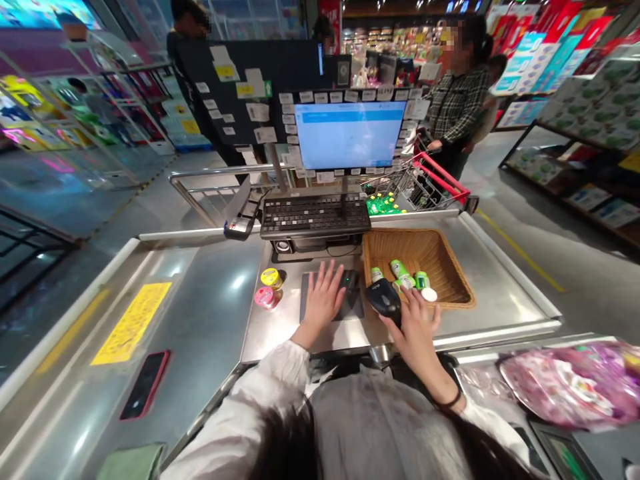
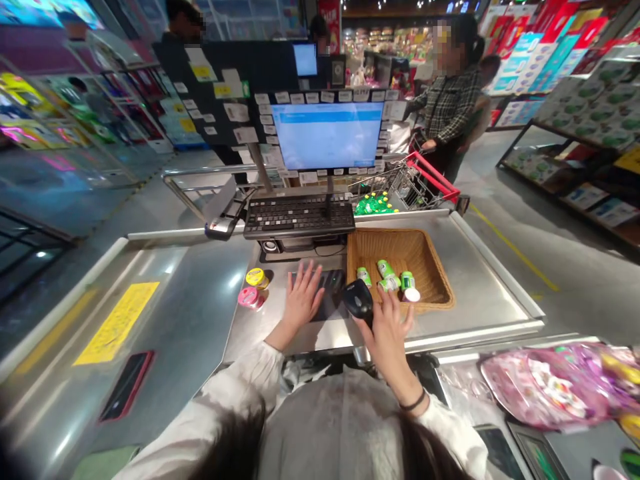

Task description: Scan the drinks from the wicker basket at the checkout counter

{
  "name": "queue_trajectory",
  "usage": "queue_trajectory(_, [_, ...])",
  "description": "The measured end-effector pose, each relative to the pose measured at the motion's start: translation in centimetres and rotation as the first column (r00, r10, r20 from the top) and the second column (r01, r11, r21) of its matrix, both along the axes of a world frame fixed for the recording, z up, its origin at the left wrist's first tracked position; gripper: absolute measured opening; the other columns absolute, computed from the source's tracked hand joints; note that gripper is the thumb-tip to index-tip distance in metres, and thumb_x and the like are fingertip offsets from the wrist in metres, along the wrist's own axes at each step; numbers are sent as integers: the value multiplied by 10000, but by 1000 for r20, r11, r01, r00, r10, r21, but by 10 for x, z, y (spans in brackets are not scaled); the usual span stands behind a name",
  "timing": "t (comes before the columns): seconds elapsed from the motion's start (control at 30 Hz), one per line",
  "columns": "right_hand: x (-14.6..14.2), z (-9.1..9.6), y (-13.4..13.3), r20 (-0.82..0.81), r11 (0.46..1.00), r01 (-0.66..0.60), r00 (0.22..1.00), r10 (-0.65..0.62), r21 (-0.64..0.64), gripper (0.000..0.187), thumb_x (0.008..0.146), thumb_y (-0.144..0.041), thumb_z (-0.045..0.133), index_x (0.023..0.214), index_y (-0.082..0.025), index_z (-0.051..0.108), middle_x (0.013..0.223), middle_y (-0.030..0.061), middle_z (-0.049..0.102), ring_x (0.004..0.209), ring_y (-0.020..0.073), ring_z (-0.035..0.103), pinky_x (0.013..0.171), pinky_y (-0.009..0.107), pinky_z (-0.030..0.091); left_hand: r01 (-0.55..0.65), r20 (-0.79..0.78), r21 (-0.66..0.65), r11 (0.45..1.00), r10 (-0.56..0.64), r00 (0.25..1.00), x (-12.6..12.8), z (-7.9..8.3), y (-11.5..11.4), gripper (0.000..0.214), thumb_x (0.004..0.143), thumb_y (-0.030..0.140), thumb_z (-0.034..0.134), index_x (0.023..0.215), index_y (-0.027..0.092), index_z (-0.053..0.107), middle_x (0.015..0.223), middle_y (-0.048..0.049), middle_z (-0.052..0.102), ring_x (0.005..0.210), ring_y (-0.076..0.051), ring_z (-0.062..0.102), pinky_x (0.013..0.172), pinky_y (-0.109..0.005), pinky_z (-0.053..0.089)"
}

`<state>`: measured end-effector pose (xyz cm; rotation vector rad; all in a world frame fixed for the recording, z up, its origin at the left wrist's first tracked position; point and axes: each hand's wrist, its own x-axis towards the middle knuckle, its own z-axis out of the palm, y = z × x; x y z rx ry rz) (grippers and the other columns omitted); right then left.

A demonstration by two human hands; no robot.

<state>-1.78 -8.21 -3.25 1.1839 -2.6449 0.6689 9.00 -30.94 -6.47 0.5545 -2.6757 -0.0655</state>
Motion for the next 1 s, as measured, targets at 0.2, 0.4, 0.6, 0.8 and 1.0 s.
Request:
queue_trajectory(0.2, [-22, -5, 31, 28, 977, 210, 977, -209, -27, 491, 1018, -492, 334, 1303, -189, 594, 1521, 166, 522, 1450, 329, 368, 1166, 672, 97, 319, 110, 8, 948, -318, 942, -106, 28, 16, 575, 1047, 369, 389, 1577, 146, 369, 1642, -105, 397, 1592, -250, 184, 1309, -511, 94])
queue_trajectory(0.4, [-55, -8, 50, -2, 952, 306, 952, -306, 20, 514, 1016, -478, 306, 1334, -185, 585, 1528, 176, 505, 1465, 333, 334, 1156, 694, 110, 347, 551, 151, 925, -371, 747, -195, -2, 24, 797, 822, 414, 753, 1478, 38, 500, 1578, -238, 445, 1556, -329, 276, 1297, -468, 113])
queue_trajectory(0.6, [-78, -6, 49, -17, 948, 309, 951, -309, 69, 517, 1019, -473, 296, 1301, -168, 603, 1570, 178, 459, 1494, 315, 295, 1180, 670, 77, 210, 649, 177, 962, -274, 710, -236, -38, 28, 902, 656, 391, 890, 1418, 25, 576, 1473, -286, 545, 1484, -419, 388, 1272, -514, 153])
queue_trajectory(0.8, [-92, -13, 47, 0, 948, 310, 950, -311, 67, 496, 1009, -491, 345, 1265, -176, 630, 1563, 180, 472, 1488, 325, 321, 1178, 678, 86, 130, 661, 202, 971, -233, 713, -247, -52, 30, 654, 787, 413, 824, 1340, 116, 641, 1347, -201, 667, 1342, -351, 564, 1201, -557, 316])
queue_trajectory(1.0, [-100, -16, 47, 18, 957, 287, 958, -287, 30, 508, 1007, -495, 339, 1227, -172, 664, 1536, 182, 505, 1468, 335, 356, 1175, 686, 98, 128, 632, 183, 975, -216, 744, -246, -40, 32, 374, 963, 394, 657, 1253, 160, 630, 1295, -105, 639, 1159, -251, 634, 1002, -496, 540])
